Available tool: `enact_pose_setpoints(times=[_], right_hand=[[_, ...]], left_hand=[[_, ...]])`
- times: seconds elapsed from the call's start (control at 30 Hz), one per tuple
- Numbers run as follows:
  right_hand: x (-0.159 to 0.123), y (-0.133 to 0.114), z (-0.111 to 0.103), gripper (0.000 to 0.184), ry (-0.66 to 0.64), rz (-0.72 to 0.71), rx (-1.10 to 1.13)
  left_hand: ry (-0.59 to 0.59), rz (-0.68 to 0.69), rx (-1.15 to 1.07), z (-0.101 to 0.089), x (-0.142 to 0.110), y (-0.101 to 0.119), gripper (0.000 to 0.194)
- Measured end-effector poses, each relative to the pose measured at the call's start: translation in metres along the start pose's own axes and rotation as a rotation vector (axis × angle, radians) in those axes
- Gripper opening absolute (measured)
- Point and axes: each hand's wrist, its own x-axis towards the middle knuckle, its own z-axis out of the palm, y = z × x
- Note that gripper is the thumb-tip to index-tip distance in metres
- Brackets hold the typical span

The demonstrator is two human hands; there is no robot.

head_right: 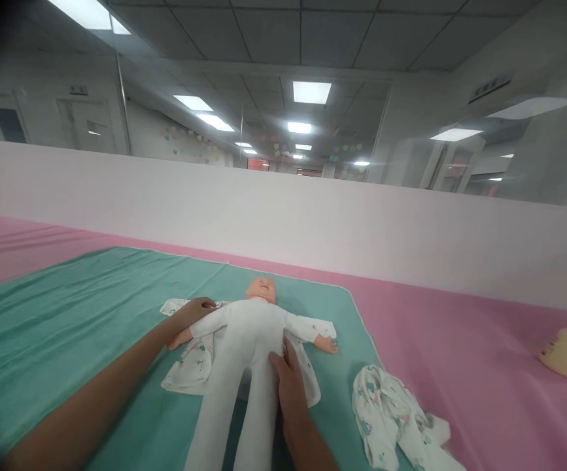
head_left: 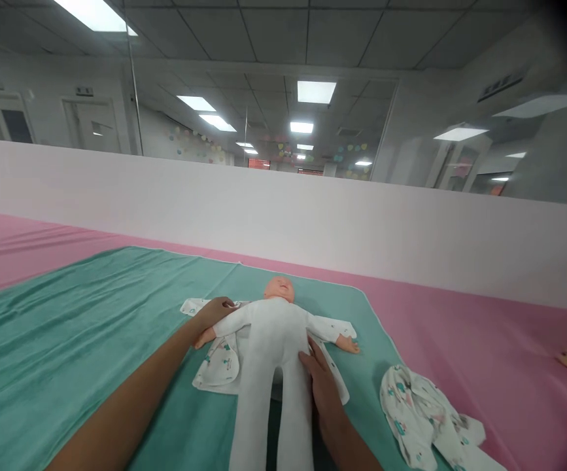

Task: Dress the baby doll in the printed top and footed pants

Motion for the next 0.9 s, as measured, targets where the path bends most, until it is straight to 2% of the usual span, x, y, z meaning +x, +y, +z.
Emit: enact_pose_setpoints(times=[0.1, 0.17, 0.23, 0.4, 0.53, 0.63, 0.7, 0.77, 0.9], right_hand=[[-0.001, -0.002, 0.000, 0.059, 0.175, -0.074, -0.232], [0.001, -0.012, 0.006, 0.055, 0.222, -0.274, -0.384], [0.012, -0.026, 0.021, 0.047, 0.102, -0.433, -0.493], [0.070, -0.058, 0.085, 0.045, -0.462, -0.686, -0.804], [0.106, -0.058, 0.131, 0.038, -0.634, -0.696, -1.076], [0.113, -0.050, 0.152, 0.034, -0.703, -0.649, -1.106], [0.112, -0.047, 0.157, 0.030, -0.715, -0.621, -1.103], [0.110, -0.047, 0.156, 0.029, -0.675, -0.650, -1.128], [0.110, -0.054, 0.134, 0.036, -0.480, -0.742, -1.180]], left_hand=[[-0.044, 0.018, 0.084, 0.008, 0.008, -0.007, 0.025], [-0.057, 0.026, 0.091, 0.010, 0.012, -0.011, 0.022], [-0.062, 0.037, 0.095, 0.010, 0.014, -0.015, 0.019], [-0.010, 0.076, 0.074, 0.012, 0.017, -0.024, 0.016], [0.018, 0.110, 0.015, 0.013, 0.021, -0.033, 0.014], [0.025, 0.113, -0.059, 0.014, 0.023, -0.036, 0.009], [0.030, 0.109, -0.125, 0.013, 0.023, -0.037, 0.007], [0.040, 0.099, -0.209, 0.010, 0.022, -0.038, 0.007], [0.011, 0.035, -0.457, 0.004, 0.023, -0.043, 0.009]])
